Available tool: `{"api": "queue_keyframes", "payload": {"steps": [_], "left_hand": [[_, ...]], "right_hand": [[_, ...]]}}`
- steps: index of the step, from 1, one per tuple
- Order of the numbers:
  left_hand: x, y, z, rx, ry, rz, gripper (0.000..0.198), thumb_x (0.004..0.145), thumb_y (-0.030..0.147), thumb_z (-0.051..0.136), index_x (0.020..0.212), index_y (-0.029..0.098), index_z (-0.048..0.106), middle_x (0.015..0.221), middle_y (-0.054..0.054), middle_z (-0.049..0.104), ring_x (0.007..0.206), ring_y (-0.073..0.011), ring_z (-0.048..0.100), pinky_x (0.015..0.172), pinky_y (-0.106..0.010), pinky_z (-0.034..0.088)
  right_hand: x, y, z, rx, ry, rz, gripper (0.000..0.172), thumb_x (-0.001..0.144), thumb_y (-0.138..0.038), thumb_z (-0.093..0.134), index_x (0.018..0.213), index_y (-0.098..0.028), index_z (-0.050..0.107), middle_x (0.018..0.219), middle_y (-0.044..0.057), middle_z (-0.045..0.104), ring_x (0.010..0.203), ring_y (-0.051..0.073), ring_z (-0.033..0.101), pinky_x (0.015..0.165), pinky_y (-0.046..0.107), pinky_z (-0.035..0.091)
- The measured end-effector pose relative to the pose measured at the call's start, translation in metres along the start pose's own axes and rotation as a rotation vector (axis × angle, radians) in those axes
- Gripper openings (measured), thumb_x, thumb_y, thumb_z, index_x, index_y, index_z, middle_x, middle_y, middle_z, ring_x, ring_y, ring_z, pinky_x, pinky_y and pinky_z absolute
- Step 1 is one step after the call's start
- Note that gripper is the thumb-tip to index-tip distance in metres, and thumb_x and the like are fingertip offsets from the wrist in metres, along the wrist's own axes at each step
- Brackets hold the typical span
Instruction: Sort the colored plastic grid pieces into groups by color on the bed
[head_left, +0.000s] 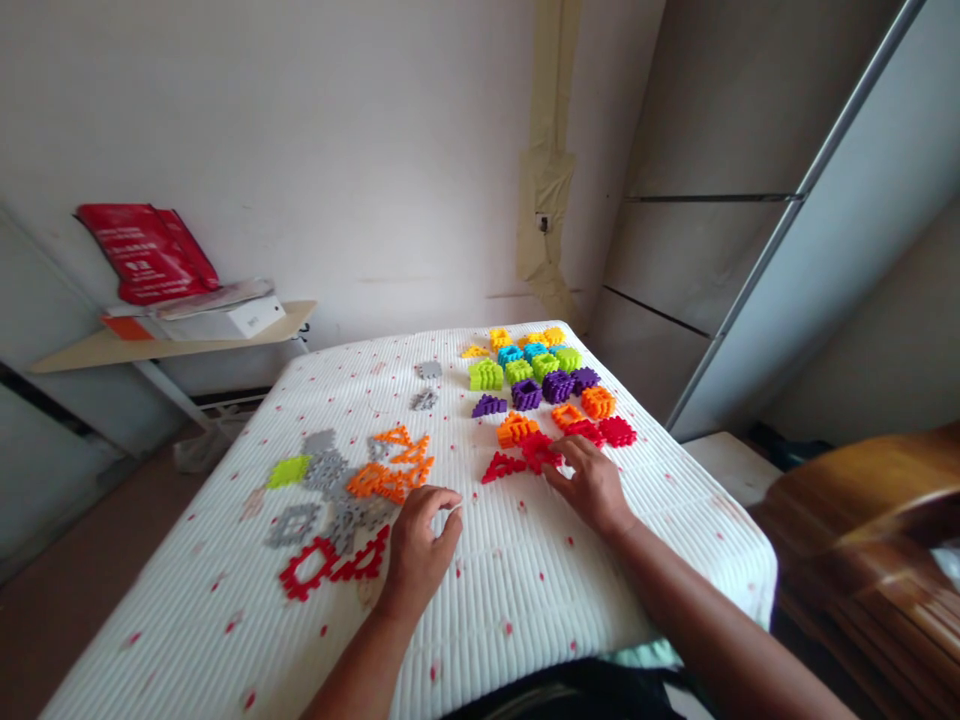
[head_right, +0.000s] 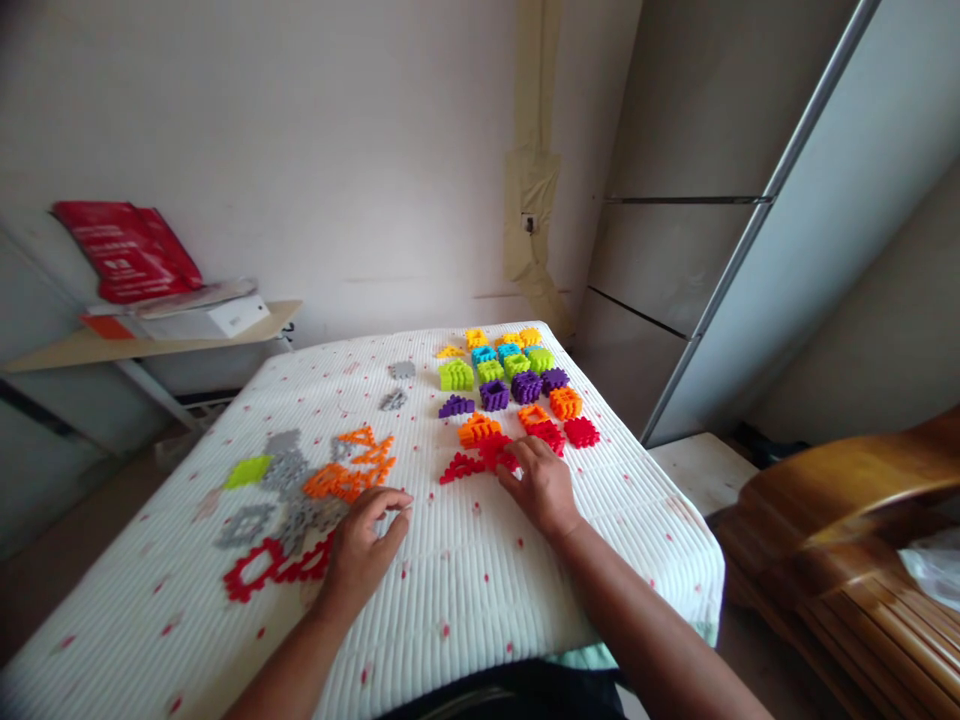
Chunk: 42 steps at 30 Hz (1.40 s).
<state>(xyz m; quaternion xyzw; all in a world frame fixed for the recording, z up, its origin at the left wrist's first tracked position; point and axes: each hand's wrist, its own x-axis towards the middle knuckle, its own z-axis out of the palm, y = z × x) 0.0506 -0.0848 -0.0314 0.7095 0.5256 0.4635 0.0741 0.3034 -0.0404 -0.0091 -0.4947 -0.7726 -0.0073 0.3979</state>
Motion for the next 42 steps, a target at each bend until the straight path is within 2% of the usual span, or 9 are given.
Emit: {"api": "queue_keyframes", "payload": {"steps": [19,24,29,33,37,42], "left_hand": [[0.002,0.005,-0.001,-0.006,-0.017,-0.007,0.011,0.076,0.018,0.05,0.077,0.019,0.06,0.078,-0.002,0.064,0.077,-0.0167,0.061,0.073,-0.031,0.05],[0.002,0.005,-0.001,-0.02,-0.018,-0.016,0.011,0.075,0.018,0.05,0.075,0.02,0.06,0.077,-0.003,0.064,0.076,-0.0169,0.06,0.073,-0.032,0.05],[0.002,0.007,-0.001,-0.029,-0.015,-0.031,0.012,0.075,0.016,0.049,0.075,0.019,0.06,0.076,-0.002,0.063,0.076,-0.0164,0.06,0.073,-0.031,0.049],[-0.001,0.013,-0.003,-0.028,0.01,-0.018,0.013,0.075,0.012,0.048,0.073,0.019,0.059,0.073,-0.002,0.062,0.076,-0.0157,0.059,0.073,-0.03,0.048],[-0.01,0.014,-0.017,0.034,0.016,0.024,0.015,0.077,0.011,0.047,0.073,0.019,0.059,0.073,-0.003,0.061,0.076,-0.0156,0.057,0.071,-0.03,0.047],[-0.032,-0.006,-0.064,0.226,0.068,0.017,0.017,0.08,0.013,0.046,0.076,0.019,0.061,0.074,-0.003,0.062,0.075,-0.0157,0.056,0.071,-0.031,0.047]], "right_hand": [[0.0,0.008,0.007,-0.062,-0.052,0.056,0.007,0.08,-0.023,0.055,0.083,-0.018,0.06,0.082,0.006,0.059,0.069,0.016,0.057,0.063,0.026,0.045],[0.0,0.006,0.007,-0.059,-0.049,0.042,0.009,0.082,-0.024,0.052,0.081,-0.018,0.058,0.08,0.006,0.058,0.062,0.014,0.054,0.058,0.025,0.045],[-0.001,0.001,0.003,-0.057,0.031,-0.026,0.014,0.085,-0.028,0.05,0.089,-0.018,0.059,0.093,0.009,0.059,0.068,0.014,0.058,0.057,0.024,0.048],[-0.006,-0.004,0.0,-0.056,0.09,-0.183,0.015,0.088,-0.026,0.049,0.095,-0.018,0.06,0.097,0.01,0.06,0.081,0.018,0.061,0.065,0.027,0.051],[-0.013,-0.008,0.0,0.014,-0.023,-0.412,0.014,0.089,-0.022,0.048,0.09,-0.019,0.061,0.089,0.008,0.064,0.079,0.016,0.063,0.068,0.025,0.051],[-0.019,-0.013,0.004,0.066,-0.25,-0.508,0.021,0.092,-0.025,0.043,0.085,-0.018,0.062,0.081,0.008,0.064,0.072,0.014,0.063,0.065,0.024,0.049]]}}
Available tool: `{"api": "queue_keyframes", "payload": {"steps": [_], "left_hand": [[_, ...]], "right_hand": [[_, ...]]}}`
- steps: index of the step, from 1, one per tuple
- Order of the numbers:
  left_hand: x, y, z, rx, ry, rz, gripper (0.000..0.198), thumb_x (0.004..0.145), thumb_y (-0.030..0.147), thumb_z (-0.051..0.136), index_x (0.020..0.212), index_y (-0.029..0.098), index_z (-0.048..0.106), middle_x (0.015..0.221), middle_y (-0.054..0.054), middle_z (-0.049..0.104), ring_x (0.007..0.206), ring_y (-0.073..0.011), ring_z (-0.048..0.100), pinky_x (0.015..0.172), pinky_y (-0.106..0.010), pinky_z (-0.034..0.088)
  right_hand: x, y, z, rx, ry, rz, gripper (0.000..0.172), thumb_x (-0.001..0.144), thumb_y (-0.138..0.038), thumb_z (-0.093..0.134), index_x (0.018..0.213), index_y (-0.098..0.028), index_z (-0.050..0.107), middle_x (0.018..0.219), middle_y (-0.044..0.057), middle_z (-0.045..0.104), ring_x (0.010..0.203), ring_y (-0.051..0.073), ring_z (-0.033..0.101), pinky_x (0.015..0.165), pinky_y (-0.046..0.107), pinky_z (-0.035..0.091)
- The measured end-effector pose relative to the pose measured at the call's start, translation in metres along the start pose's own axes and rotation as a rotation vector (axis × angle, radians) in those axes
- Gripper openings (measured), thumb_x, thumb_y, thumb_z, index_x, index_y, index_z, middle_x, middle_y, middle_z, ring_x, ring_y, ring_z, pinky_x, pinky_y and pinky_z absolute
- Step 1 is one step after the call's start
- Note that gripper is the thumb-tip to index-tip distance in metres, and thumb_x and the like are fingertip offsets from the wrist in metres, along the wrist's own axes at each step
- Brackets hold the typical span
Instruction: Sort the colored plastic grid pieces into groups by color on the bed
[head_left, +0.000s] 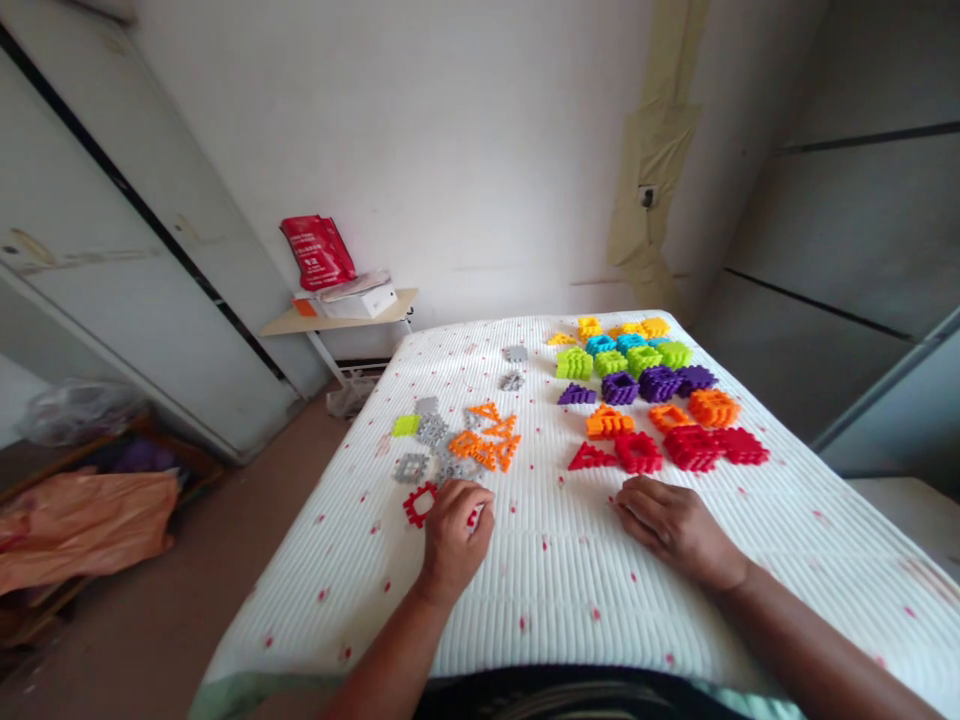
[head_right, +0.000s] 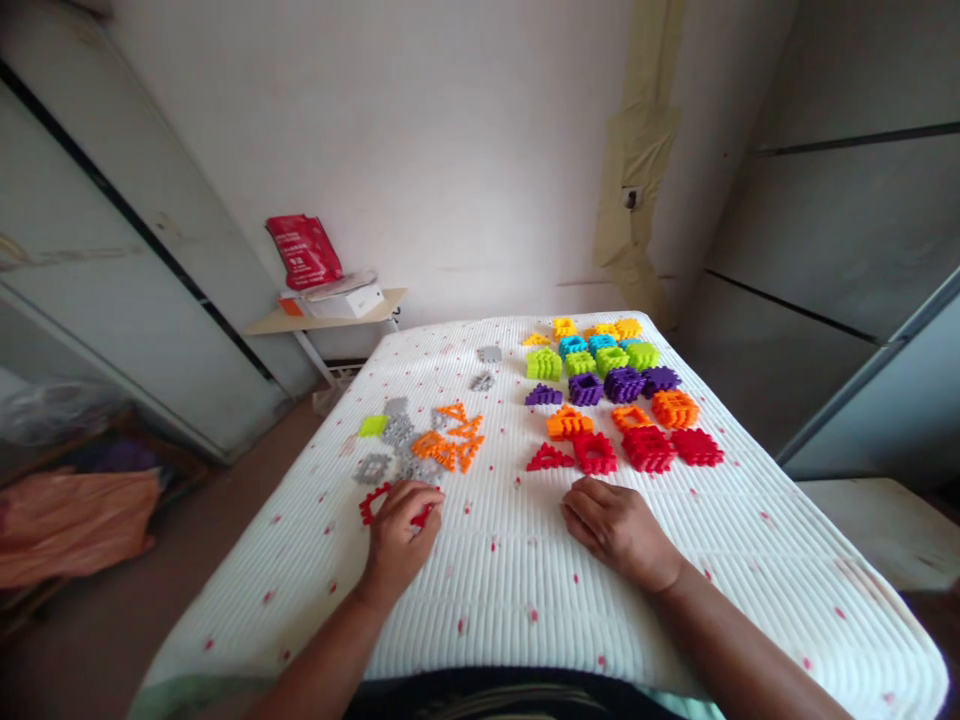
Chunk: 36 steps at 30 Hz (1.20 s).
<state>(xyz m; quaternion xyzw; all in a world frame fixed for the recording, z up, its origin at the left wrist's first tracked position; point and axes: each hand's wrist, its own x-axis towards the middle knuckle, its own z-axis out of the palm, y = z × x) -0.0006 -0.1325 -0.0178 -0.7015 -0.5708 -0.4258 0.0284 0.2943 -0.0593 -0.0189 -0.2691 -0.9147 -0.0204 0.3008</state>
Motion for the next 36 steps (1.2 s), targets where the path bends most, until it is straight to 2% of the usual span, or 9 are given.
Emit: {"api": "queue_keyframes", "payload": {"steps": [4,8,16,20,25,28,32,33,36], "left_hand": [[-0.019,-0.032,-0.03,0.23,-0.032,-0.006,0.014,0.079,0.017,0.051,0.083,0.021,0.064,0.084,-0.004,0.063,0.084,-0.019,0.056,0.08,-0.035,0.047],[-0.03,-0.046,-0.039,0.405,-0.095,0.019,0.02,0.075,0.018,0.056,0.093,0.022,0.064,0.089,-0.006,0.063,0.088,-0.0224,0.055,0.08,-0.038,0.046],[-0.027,-0.036,-0.037,0.481,-0.136,0.067,0.007,0.076,0.025,0.058,0.078,0.022,0.064,0.078,-0.005,0.062,0.079,-0.0221,0.054,0.072,-0.036,0.042],[-0.024,-0.022,-0.038,0.359,-0.259,0.16,0.012,0.079,0.032,0.057,0.082,0.022,0.064,0.079,-0.004,0.061,0.079,-0.0212,0.054,0.073,-0.038,0.039],[-0.02,-0.006,-0.033,0.113,-0.403,0.278,0.019,0.083,0.023,0.049,0.096,0.019,0.063,0.084,-0.005,0.062,0.078,-0.019,0.053,0.074,-0.037,0.041],[-0.02,-0.007,-0.024,0.076,-0.316,0.289,0.025,0.084,0.017,0.045,0.102,0.019,0.062,0.091,-0.006,0.063,0.082,-0.0184,0.054,0.076,-0.035,0.044],[-0.02,-0.019,-0.014,0.292,-0.083,0.179,0.034,0.082,0.01,0.043,0.11,0.019,0.06,0.101,-0.007,0.063,0.093,-0.0207,0.054,0.083,-0.037,0.044],[-0.02,-0.021,-0.012,0.358,-0.079,0.163,0.036,0.082,0.009,0.044,0.113,0.019,0.059,0.106,-0.008,0.063,0.096,-0.0219,0.054,0.085,-0.038,0.043],[-0.019,-0.021,-0.01,0.494,-0.165,0.168,0.041,0.078,0.009,0.048,0.116,0.02,0.058,0.119,-0.007,0.06,0.098,-0.025,0.053,0.086,-0.042,0.04]], "right_hand": [[0.004,-0.004,0.0,0.015,-0.016,-0.018,0.024,0.093,-0.025,0.041,0.083,-0.018,0.062,0.08,0.008,0.064,0.07,0.014,0.062,0.064,0.024,0.049],[0.007,-0.007,-0.002,0.023,-0.012,-0.028,0.025,0.093,-0.024,0.04,0.082,-0.018,0.062,0.077,0.007,0.063,0.067,0.013,0.061,0.062,0.024,0.047],[0.005,-0.008,0.002,0.041,-0.046,-0.002,0.029,0.094,-0.029,0.038,0.081,-0.017,0.062,0.075,0.006,0.061,0.065,0.013,0.058,0.063,0.024,0.046],[0.006,-0.008,0.004,0.011,-0.072,-0.02,0.029,0.095,-0.024,0.037,0.079,-0.016,0.061,0.075,0.006,0.06,0.067,0.013,0.057,0.063,0.024,0.044],[0.008,-0.008,0.003,0.002,-0.086,-0.025,0.029,0.095,-0.023,0.036,0.079,-0.016,0.059,0.074,0.006,0.059,0.066,0.013,0.056,0.061,0.024,0.042],[0.008,-0.009,0.003,0.012,-0.084,-0.032,0.029,0.095,-0.021,0.036,0.079,-0.015,0.059,0.073,0.006,0.059,0.066,0.013,0.056,0.061,0.024,0.041],[0.008,-0.009,0.004,0.006,-0.084,-0.034,0.026,0.094,-0.02,0.037,0.079,-0.015,0.058,0.073,0.006,0.058,0.065,0.013,0.055,0.061,0.024,0.04],[0.008,-0.009,0.004,0.005,-0.085,-0.033,0.026,0.094,-0.02,0.037,0.078,-0.015,0.058,0.072,0.005,0.058,0.065,0.013,0.055,0.061,0.024,0.039],[0.008,-0.01,0.003,0.005,-0.086,-0.025,0.028,0.094,-0.02,0.035,0.076,-0.016,0.057,0.07,0.005,0.057,0.063,0.012,0.053,0.059,0.024,0.038]]}}
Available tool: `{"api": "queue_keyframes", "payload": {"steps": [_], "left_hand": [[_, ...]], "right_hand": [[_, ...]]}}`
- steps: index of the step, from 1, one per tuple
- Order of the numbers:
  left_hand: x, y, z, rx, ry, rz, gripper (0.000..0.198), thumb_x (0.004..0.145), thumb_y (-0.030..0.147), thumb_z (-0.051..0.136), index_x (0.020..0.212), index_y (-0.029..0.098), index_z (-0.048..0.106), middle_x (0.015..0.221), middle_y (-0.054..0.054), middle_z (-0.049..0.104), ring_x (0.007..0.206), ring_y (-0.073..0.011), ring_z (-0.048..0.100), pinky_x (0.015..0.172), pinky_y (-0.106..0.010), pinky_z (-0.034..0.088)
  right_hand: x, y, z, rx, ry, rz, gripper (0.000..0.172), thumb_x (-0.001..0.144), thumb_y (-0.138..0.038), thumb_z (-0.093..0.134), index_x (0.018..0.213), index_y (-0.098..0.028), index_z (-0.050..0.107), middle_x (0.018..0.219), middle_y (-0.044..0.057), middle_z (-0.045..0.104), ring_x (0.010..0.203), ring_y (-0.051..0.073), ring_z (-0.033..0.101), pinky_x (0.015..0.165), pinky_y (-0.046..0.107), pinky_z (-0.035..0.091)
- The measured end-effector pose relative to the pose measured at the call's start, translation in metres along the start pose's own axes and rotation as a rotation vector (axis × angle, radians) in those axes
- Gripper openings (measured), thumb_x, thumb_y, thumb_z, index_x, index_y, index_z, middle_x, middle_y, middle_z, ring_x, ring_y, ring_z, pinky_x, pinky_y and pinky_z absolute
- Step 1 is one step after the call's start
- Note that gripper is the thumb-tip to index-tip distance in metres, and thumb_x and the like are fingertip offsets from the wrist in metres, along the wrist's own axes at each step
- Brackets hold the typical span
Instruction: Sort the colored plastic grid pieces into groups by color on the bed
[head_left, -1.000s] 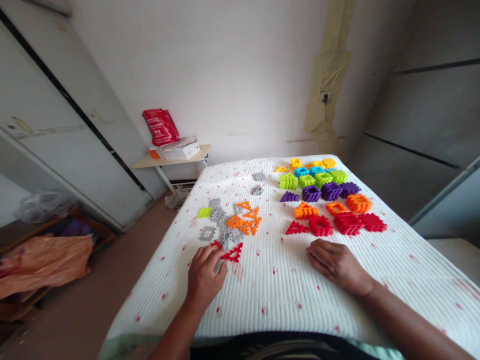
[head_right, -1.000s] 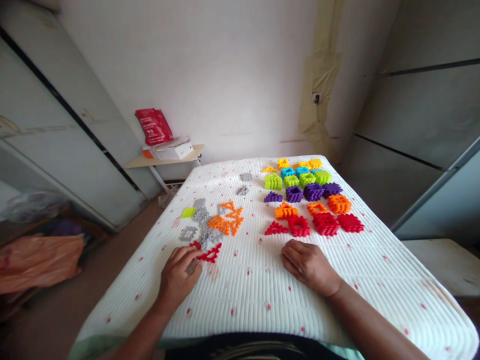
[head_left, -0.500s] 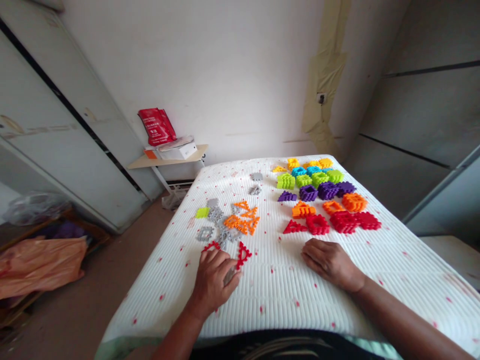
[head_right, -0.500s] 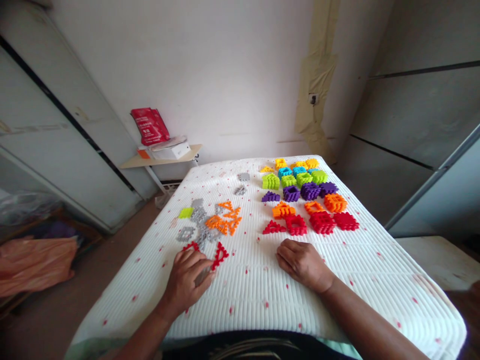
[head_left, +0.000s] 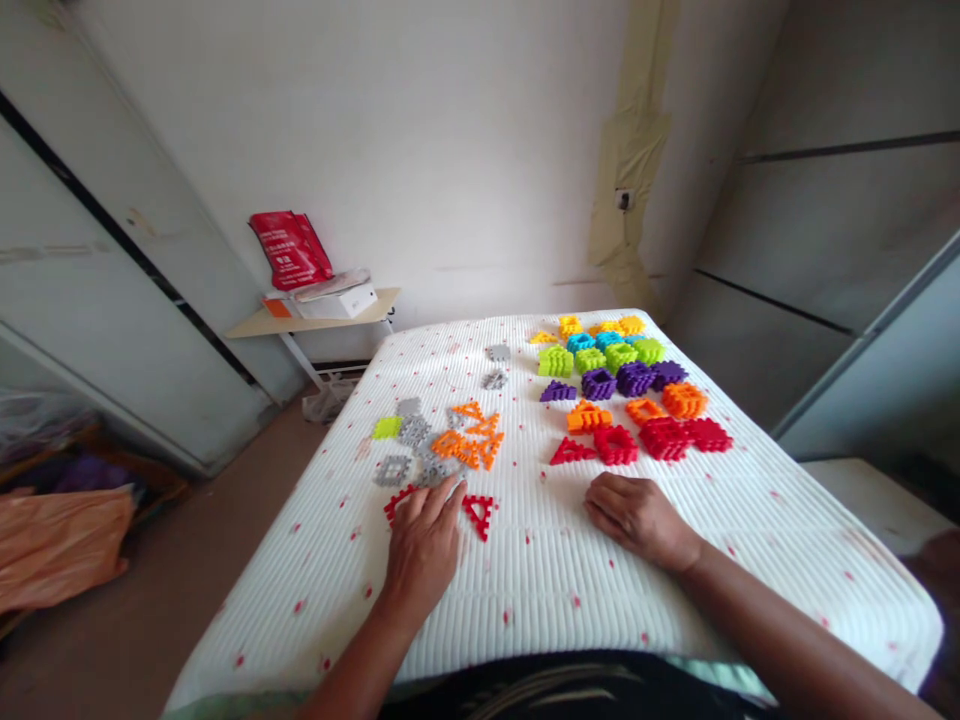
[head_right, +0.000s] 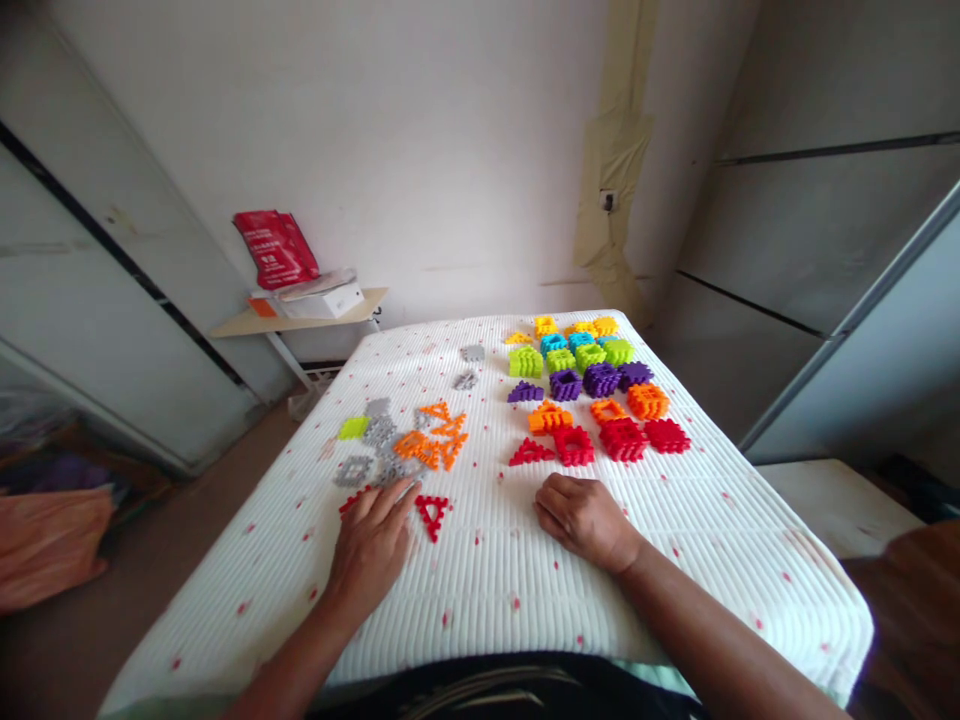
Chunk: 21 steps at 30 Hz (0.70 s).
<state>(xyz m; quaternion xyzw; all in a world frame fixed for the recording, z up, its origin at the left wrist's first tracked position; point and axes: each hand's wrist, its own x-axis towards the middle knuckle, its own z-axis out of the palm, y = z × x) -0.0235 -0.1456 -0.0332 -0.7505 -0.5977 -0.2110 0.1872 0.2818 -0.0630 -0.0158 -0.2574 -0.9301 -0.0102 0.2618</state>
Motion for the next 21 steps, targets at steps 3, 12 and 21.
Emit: {"api": "queue_keyframes", "payload": {"steps": [3,12,21], "left_hand": [[0.002,0.004,-0.004,0.057,-0.044,0.021,0.035,0.077,0.011,0.051,0.108,0.022,0.062,0.116,-0.006,0.063,0.097,-0.0262,0.053,0.082,-0.042,0.038],[0.004,-0.001,-0.003,-0.07,-0.032,0.07,0.009,0.08,0.024,0.055,0.084,0.022,0.062,0.088,-0.002,0.066,0.083,-0.0217,0.055,0.073,-0.036,0.036],[0.021,0.021,0.014,-0.339,0.136,0.133,0.006,0.083,0.022,0.054,0.08,0.02,0.058,0.076,-0.001,0.064,0.074,-0.017,0.055,0.072,-0.031,0.043]], "right_hand": [[0.001,-0.001,0.0,-0.013,-0.009,0.012,0.029,0.094,-0.02,0.035,0.074,-0.016,0.056,0.069,0.004,0.055,0.061,0.012,0.051,0.058,0.024,0.036],[0.0,0.001,0.003,-0.028,-0.003,0.02,0.025,0.092,-0.02,0.038,0.071,-0.017,0.053,0.069,0.002,0.053,0.06,0.011,0.048,0.056,0.024,0.034],[0.002,-0.001,0.003,-0.034,0.022,0.023,0.024,0.091,-0.02,0.038,0.075,-0.017,0.054,0.07,0.003,0.057,0.062,0.011,0.052,0.056,0.023,0.038]]}}
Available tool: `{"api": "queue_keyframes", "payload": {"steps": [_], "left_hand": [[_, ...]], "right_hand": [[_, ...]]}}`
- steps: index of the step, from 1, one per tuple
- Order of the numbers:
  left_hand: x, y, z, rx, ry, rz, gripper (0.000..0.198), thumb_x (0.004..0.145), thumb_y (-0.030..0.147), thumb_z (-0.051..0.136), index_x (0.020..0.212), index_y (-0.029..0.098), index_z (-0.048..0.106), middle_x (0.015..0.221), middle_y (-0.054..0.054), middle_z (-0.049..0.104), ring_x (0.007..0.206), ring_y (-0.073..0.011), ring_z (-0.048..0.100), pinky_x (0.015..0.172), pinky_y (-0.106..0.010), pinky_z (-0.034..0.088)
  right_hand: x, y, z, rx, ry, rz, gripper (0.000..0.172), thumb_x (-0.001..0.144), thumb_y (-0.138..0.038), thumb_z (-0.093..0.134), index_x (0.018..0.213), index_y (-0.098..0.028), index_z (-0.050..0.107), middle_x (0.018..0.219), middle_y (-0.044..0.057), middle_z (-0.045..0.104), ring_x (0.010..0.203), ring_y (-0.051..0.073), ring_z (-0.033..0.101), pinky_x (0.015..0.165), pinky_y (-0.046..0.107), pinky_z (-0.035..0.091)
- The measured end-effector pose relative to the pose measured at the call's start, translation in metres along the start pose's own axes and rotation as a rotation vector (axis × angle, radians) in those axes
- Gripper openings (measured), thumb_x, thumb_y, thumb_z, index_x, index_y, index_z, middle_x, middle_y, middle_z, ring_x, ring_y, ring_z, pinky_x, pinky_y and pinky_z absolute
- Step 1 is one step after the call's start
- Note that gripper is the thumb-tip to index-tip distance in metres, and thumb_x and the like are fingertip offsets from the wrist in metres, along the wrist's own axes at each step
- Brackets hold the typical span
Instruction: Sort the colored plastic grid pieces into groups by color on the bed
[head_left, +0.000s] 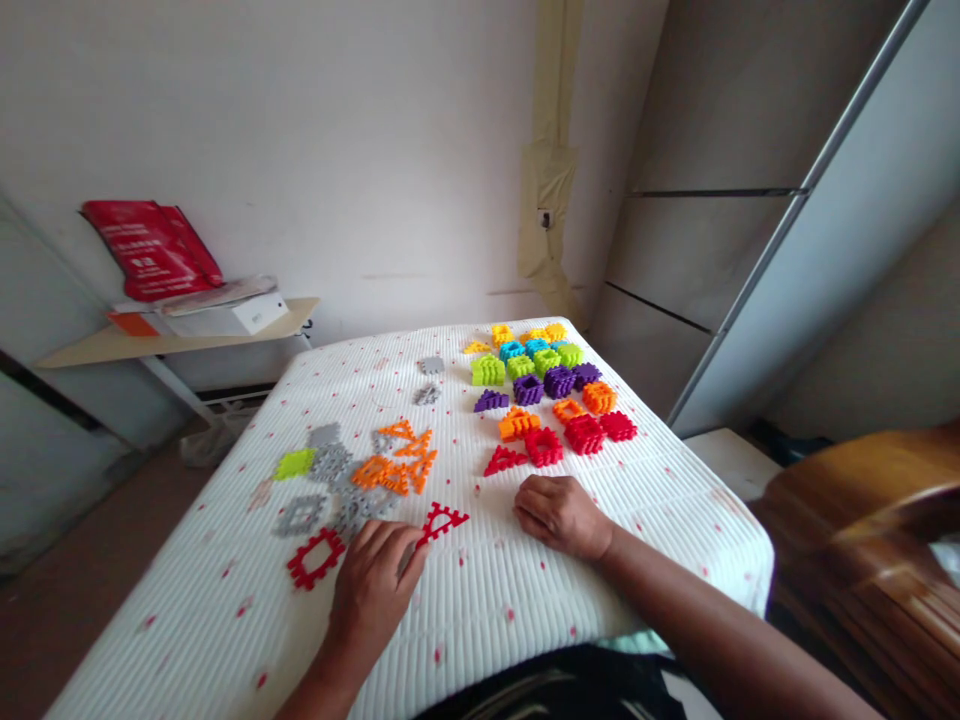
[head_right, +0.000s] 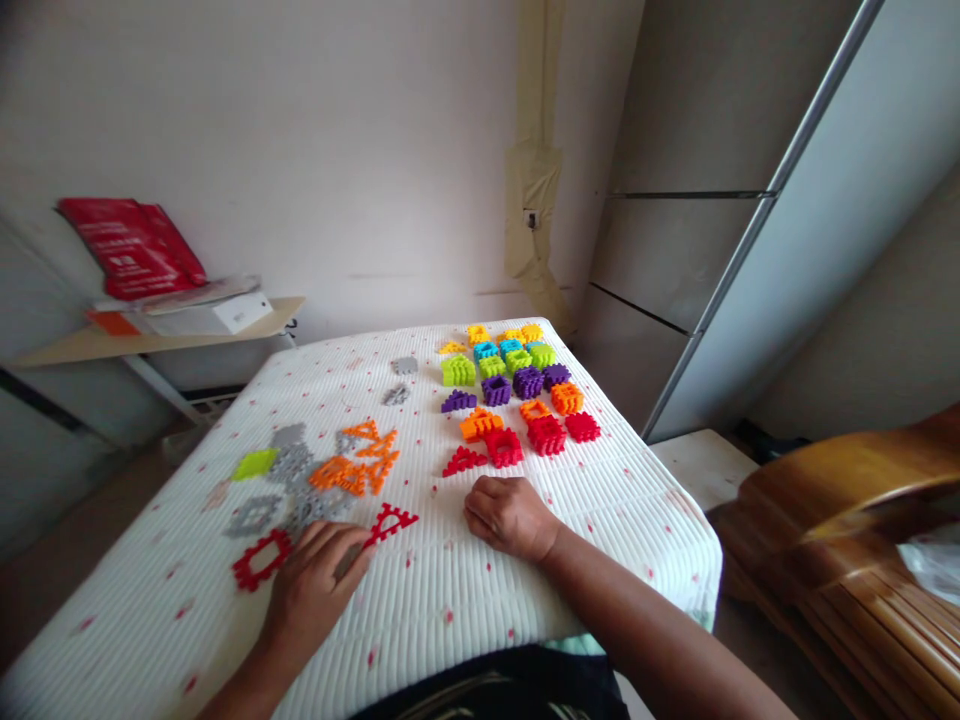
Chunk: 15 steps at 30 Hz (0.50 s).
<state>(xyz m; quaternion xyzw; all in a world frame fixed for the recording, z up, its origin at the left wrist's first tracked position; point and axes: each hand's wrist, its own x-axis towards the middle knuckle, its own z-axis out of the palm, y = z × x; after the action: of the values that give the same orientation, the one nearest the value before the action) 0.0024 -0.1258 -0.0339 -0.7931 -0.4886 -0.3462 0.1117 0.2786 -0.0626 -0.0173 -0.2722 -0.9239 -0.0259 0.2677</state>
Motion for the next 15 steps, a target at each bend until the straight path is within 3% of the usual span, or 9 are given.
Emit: {"api": "queue_keyframes", "payload": {"steps": [6,15], "left_hand": [[0.028,0.023,0.028,-0.082,0.025,0.018,0.004,0.083,0.019,0.055,0.081,0.019,0.059,0.076,-0.002,0.064,0.074,-0.0174,0.055,0.072,-0.032,0.044],[0.075,0.03,0.055,-0.056,0.068,-0.108,0.004,0.078,0.017,0.059,0.078,0.02,0.062,0.076,-0.003,0.066,0.076,-0.0194,0.056,0.073,-0.035,0.044]], "right_hand": [[0.002,-0.001,-0.002,0.039,0.147,0.01,0.016,0.09,-0.019,0.041,0.096,-0.016,0.056,0.093,0.009,0.064,0.078,0.014,0.06,0.065,0.024,0.048],[-0.004,0.002,-0.005,0.074,0.229,0.059,0.012,0.089,-0.015,0.043,0.09,-0.016,0.055,0.083,0.007,0.063,0.074,0.014,0.061,0.066,0.024,0.049]]}}
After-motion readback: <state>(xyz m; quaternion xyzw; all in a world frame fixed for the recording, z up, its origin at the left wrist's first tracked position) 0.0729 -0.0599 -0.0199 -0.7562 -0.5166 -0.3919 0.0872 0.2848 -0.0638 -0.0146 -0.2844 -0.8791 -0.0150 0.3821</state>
